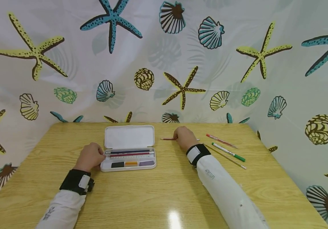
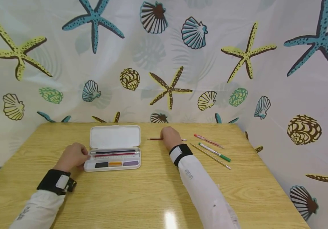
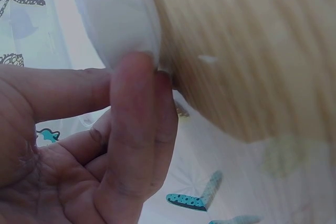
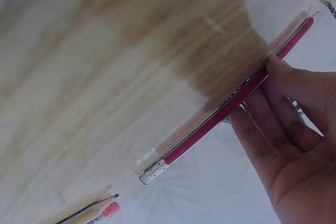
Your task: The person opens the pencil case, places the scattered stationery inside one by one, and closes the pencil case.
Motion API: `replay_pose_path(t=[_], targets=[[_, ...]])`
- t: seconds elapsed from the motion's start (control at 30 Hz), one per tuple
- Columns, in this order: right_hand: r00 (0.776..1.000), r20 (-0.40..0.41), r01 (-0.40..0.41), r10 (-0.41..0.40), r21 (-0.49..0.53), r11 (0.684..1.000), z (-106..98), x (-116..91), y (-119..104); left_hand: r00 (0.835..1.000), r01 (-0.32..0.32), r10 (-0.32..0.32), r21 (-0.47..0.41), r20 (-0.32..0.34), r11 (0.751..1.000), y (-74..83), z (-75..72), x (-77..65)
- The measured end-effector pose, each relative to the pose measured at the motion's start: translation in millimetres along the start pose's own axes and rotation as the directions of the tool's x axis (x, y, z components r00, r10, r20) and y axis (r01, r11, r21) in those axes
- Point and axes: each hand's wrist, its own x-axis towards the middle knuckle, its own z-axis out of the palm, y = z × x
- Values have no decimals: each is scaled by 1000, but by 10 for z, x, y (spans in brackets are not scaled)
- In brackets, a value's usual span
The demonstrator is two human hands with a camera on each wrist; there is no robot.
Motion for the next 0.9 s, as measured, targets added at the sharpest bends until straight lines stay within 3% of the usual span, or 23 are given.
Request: replay_pose_path(t=[0.47,0.9], targets=[[1000,-3,20,-20,-8,1000,26,-12,8,1000,5,-5,7,4,1000,-9,9,24],[999,13,32,-32,-50,998,-266,-60,-318,1000,2,-2,6,-4,1000,31,1,-12]])
